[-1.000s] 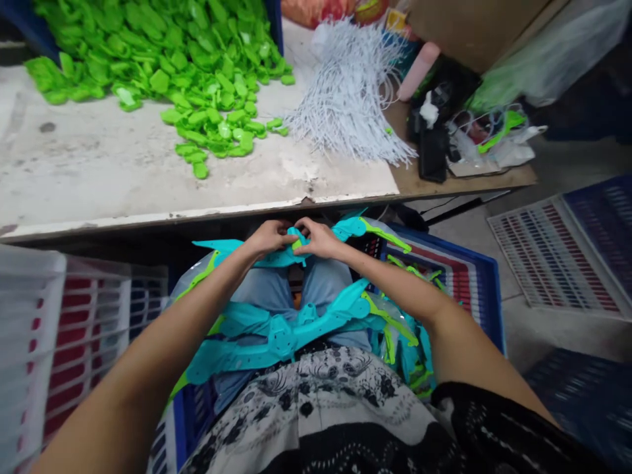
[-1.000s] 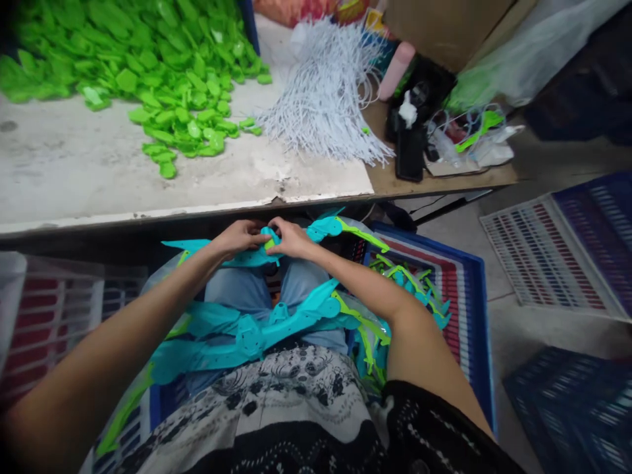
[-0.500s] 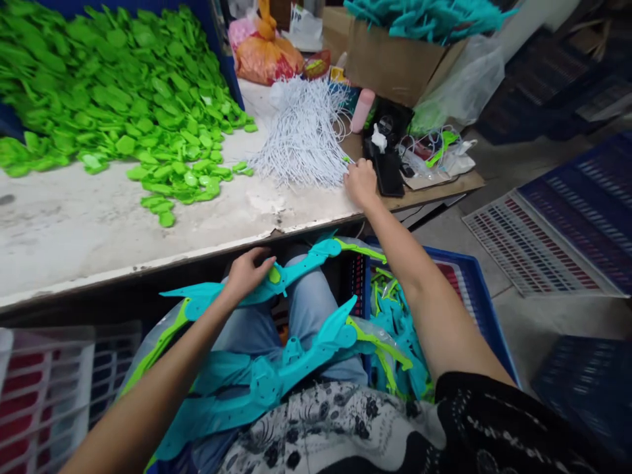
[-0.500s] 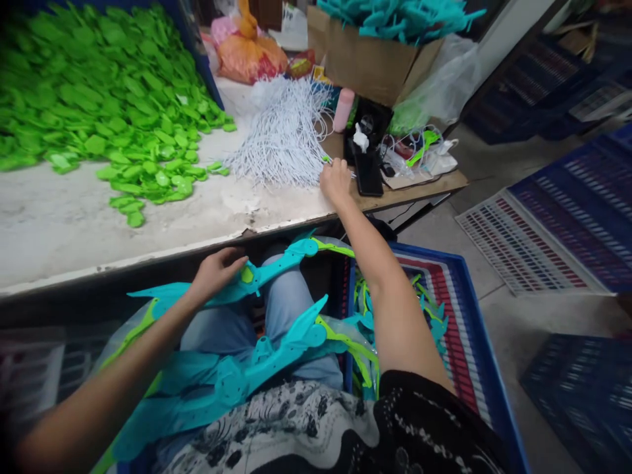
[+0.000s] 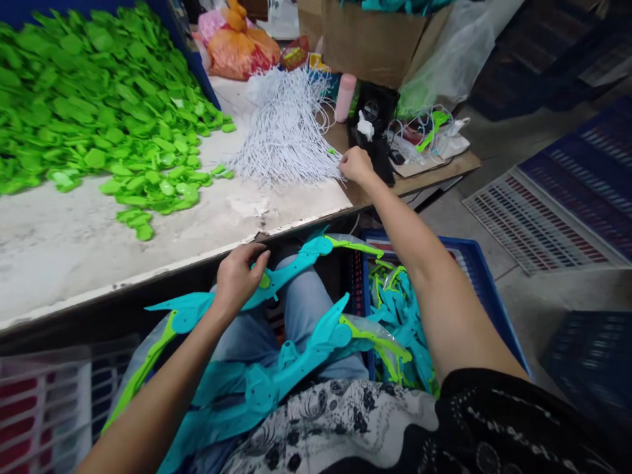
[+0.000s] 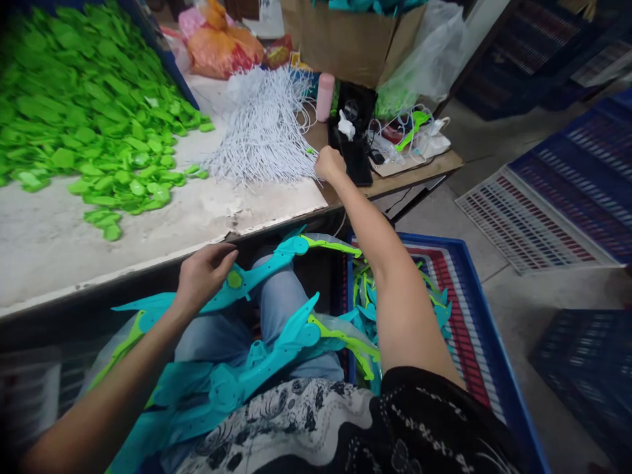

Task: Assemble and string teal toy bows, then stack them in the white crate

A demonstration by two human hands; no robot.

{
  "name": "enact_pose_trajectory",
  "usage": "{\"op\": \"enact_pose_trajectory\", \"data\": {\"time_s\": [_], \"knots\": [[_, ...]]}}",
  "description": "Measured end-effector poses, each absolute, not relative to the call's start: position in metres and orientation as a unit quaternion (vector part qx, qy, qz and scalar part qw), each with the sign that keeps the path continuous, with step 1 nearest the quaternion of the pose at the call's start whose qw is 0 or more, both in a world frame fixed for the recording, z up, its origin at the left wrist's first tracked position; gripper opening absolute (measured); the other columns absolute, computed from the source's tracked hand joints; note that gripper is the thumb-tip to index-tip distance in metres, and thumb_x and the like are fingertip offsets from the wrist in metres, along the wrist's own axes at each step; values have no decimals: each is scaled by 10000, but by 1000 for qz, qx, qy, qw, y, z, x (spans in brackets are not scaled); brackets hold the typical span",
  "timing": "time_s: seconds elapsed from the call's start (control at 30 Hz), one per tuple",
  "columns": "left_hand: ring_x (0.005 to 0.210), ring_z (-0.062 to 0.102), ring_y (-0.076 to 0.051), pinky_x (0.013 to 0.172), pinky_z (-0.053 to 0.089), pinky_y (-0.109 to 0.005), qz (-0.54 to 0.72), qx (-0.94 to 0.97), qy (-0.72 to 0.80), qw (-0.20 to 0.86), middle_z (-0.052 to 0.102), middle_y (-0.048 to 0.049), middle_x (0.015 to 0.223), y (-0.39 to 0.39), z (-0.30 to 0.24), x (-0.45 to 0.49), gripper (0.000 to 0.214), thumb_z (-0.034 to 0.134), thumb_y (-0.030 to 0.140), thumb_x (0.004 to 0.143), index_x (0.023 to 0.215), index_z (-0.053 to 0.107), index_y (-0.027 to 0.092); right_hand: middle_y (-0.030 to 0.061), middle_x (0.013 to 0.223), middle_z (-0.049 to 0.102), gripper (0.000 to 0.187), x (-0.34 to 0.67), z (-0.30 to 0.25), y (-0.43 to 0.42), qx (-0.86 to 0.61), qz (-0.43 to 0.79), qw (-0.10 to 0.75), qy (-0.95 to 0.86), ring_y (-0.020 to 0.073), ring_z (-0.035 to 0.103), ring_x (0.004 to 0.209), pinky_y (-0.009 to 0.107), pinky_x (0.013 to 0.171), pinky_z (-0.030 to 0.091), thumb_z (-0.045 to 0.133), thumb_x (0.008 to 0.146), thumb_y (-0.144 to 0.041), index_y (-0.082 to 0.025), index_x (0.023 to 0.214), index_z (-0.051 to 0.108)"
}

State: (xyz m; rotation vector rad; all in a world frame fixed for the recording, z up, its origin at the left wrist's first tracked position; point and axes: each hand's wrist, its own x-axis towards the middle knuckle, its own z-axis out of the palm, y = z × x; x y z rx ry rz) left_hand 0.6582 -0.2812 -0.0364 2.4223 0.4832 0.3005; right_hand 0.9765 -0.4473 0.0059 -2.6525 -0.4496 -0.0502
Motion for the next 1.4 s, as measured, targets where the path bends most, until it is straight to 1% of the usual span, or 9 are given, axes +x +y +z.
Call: {"op": "enact_pose_trajectory", "data": {"time_s": [0.13,0.2,0.33,0.43,0.6,0.83,1.03,1.23,1.4], "knots": [[867,633,-208,805,473,-275,89,915,156,360,702,-43,980,-298,-26,660,309,510,415,828,981,685,211,29,524,620,41,945,2,-486,-894,132,372,-211,137,579,540,287,593,518,669,658,-118,-88,678,688],[849,636,-211,775,479,-275,24,898,138,417,711,-37,956,-310,-28,662,296,539,420,809,956,694,214,8,487,613,117,913,-8,-524,-836,267,432,-206,103,513,428,248,472,466,736,612,-181,-113,697,694],[828,648,-209,727,488,-279,-154,800,89,573,717,-53,889,-346,-53,680,281,601,418,770,906,695,191,56,582,672,234,840,-33,-607,-765,395,483,-160,162,595,500,278,474,470,793,547,-301,-145,669,670],[771,647,-176,672,490,-266,-260,685,105,672,709,-76,861,-379,-81,707,251,640,363,755,892,678,156,63,708,692,245,805,-57,-645,-795,284,525,-107,171,624,644,304,603,495,732,625,-383,-173,697,628],[670,629,-129,640,491,-256,-325,570,179,733,687,-87,804,-428,-115,753,187,690,197,727,885,642,110,-1,657,619,258,795,-96,-650,-837,30,546,-32,129,545,597,285,616,451,674,640,-421,-180,711,615],[640,639,-127,636,510,-248,-349,519,186,758,682,-66,739,-459,-131,776,129,642,157,778,903,639,123,11,725,650,219,797,-118,-640,-865,-17,501,-38,136,544,615,277,617,453,601,724,-399,-186,761,633],[633,650,-127,650,514,-260,-342,488,189,780,691,-63,762,-467,-137,781,167,579,103,808,965,629,129,27,765,663,152,797,-122,-646,-906,-56,395,-138,188,590,746,337,724,482,576,797,-340,-216,754,654],[675,656,-104,716,519,-240,-344,493,144,786,691,-70,773,-486,-141,790,62,572,125,837,838,632,110,69,1022,643,104,801,-137,-648,-890,-81,399,-207,227,574,986,402,856,476,605,795,-309,-213,787,644],[471,565,-98,526,464,-227,-329,574,160,733,618,-39,542,-476,-129,778,171,589,133,803,633,581,114,67,984,665,223,799,-147,-653,-890,-45,377,-251,227,592,964,394,835,500,601,822,-347,-225,1008,613]]}}
